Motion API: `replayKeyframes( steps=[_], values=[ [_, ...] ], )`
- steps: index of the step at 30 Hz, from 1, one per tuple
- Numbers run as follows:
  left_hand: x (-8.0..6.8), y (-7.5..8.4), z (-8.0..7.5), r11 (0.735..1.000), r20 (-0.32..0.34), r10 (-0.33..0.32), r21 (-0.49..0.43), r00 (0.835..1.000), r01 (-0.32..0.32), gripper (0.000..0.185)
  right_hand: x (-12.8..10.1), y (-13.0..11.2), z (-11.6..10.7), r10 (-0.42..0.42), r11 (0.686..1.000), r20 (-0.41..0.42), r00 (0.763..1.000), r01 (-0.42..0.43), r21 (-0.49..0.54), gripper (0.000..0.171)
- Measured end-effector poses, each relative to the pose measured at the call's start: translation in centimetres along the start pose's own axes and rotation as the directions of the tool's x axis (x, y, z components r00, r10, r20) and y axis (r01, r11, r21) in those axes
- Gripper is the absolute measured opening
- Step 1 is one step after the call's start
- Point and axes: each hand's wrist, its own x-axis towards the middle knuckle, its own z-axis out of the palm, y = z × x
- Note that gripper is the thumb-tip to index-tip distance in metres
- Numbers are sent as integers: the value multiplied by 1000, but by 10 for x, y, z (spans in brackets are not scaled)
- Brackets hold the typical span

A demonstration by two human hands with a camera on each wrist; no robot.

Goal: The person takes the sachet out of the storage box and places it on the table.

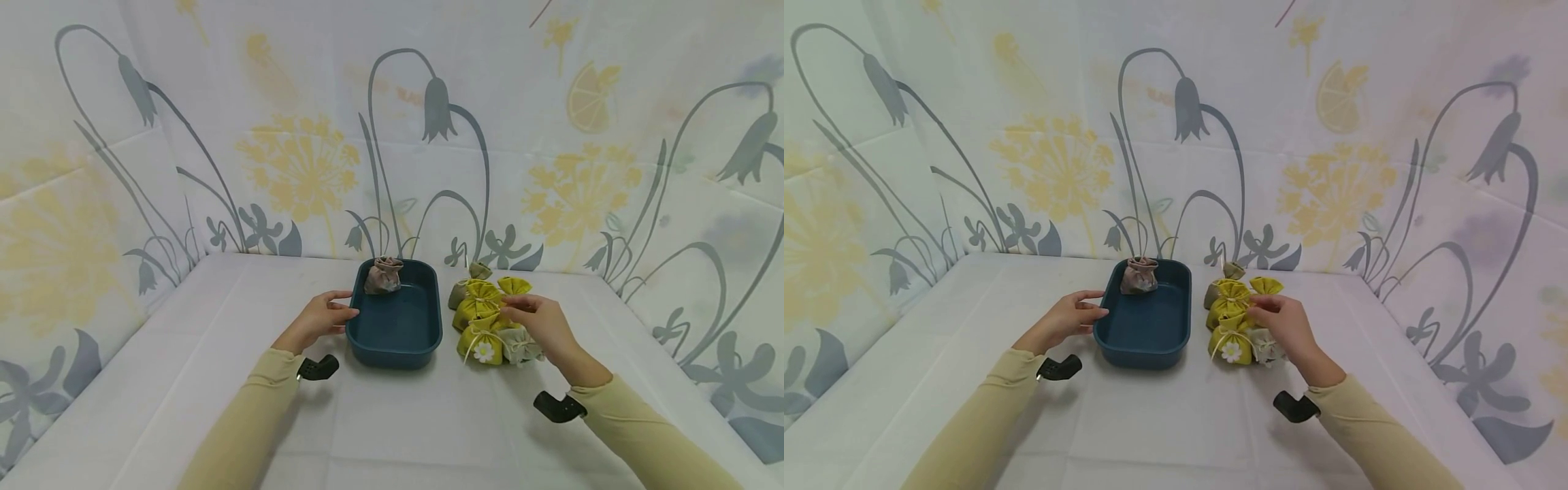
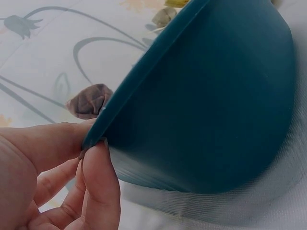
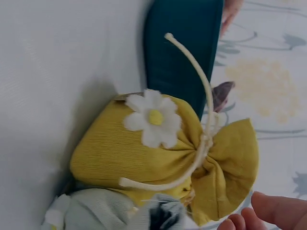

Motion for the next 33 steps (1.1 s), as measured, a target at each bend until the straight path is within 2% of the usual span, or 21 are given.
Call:
replayKeyframes(
  steps=[17,25,33],
  values=[
    [-2,2,1,1000,2,0,-4,1000,0,54,-8,-28,10,-15,999,49,999,13,53,42],
    [-1,2,0,1000,6,1,0,1000,-1,54,-5,-38,19,-64,995,70,996,58,79,41],
    [-2,1,-1,1000,5,3,5,1000,-3,55,1,-49,31,-72,989,78,994,61,137,37]
  ],
)
